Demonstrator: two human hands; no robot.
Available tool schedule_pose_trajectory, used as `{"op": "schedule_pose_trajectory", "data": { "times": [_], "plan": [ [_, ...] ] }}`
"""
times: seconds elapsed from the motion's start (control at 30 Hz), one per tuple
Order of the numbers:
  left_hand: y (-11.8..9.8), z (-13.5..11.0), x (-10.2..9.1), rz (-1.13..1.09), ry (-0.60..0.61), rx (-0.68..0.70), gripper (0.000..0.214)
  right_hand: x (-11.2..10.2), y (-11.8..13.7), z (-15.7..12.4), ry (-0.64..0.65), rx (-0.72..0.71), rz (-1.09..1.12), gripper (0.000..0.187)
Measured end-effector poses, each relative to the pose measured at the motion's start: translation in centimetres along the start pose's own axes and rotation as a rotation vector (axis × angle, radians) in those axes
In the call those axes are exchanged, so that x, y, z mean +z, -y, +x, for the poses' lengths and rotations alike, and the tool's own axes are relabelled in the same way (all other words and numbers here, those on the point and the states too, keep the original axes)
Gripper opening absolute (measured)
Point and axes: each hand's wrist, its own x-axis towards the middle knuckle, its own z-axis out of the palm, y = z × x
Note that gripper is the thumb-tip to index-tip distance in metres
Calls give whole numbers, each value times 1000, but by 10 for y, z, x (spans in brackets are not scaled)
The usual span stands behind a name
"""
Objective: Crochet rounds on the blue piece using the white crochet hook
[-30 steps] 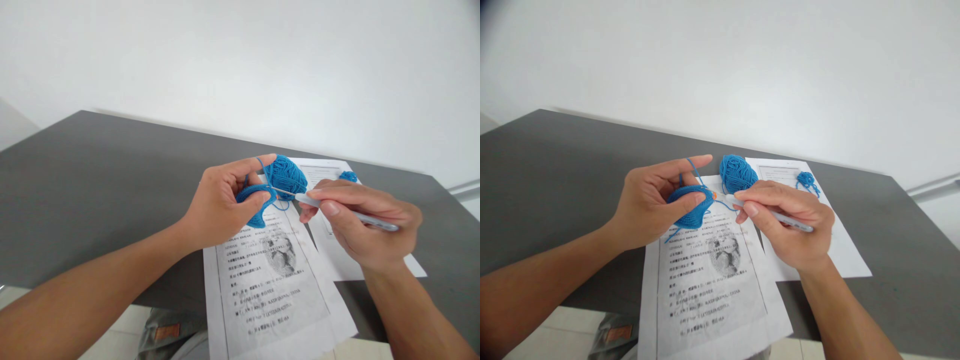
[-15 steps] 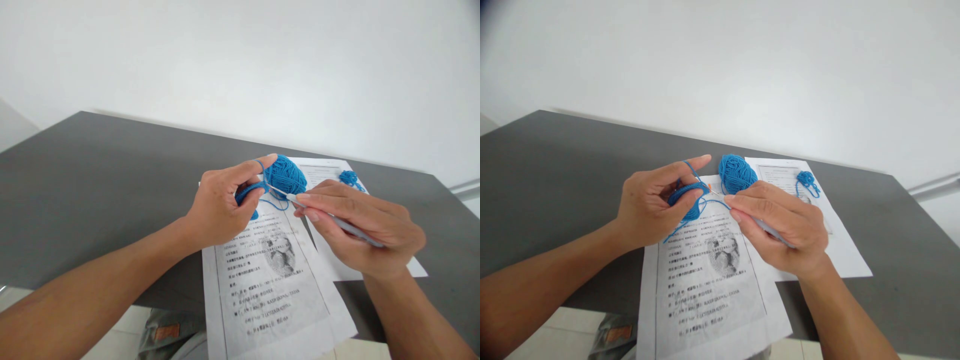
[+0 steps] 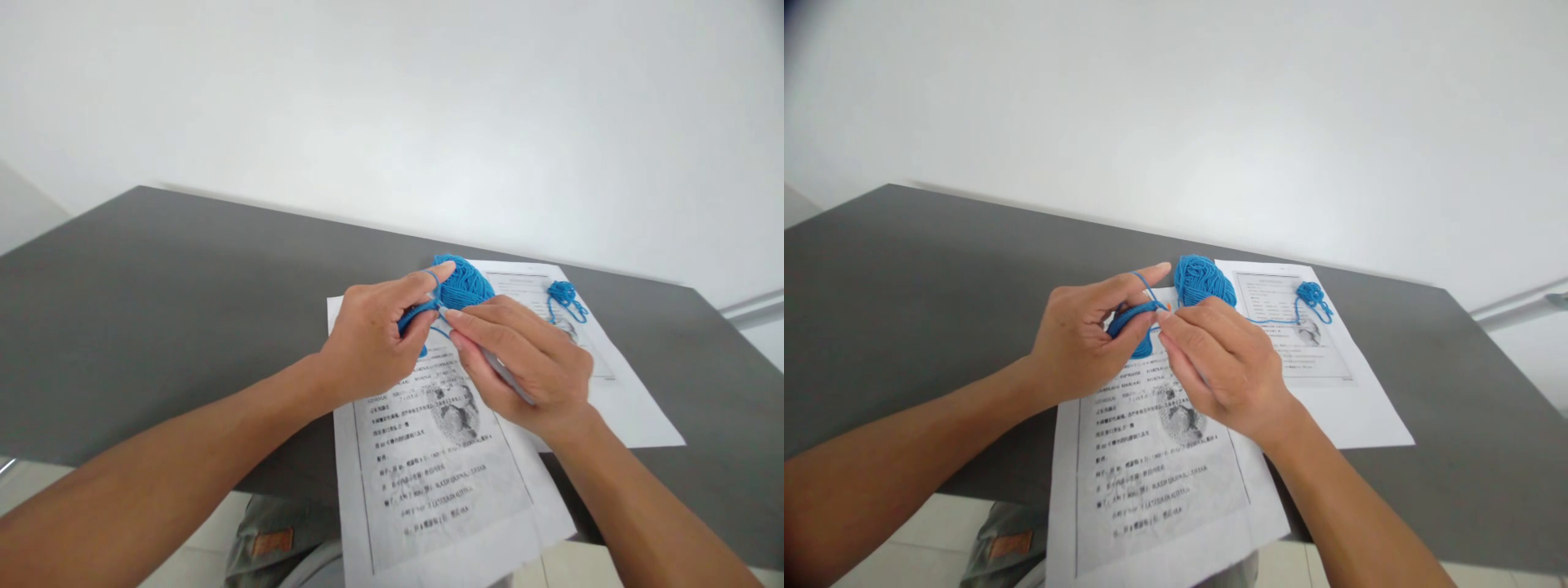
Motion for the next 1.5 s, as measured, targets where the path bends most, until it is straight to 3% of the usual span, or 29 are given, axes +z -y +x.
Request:
{"op": "schedule_pose_trajectory", "data": {
  "times": [0.23,0.37,0.5,0.67,0.8,0.93,1.2,1.5],
  "plan": [
    [-3,0,2,-567,-61,-301,46,11,12,-6,-207,358,304,34],
    [-9,2,1,-729,-88,-402,42,12,12,-7,-246,413,404,31],
    [-10,2,4,-855,-109,-481,42,12,9,-5,-215,328,376,37],
    [-7,7,6,-1097,-140,-578,40,16,12,-3,-119,107,12,50],
    [-9,10,-2,-1217,-71,-627,42,21,14,-1,-126,-42,-166,62],
    [-10,11,-11,-1246,26,-609,40,18,12,3,-157,-151,-151,67],
    [-7,12,-17,-1160,-12,-550,41,0,7,4,-60,-159,-77,52],
    [-2,16,-16,-1075,-45,-549,46,-7,0,-4,18,-215,-169,56]
  ]
}}
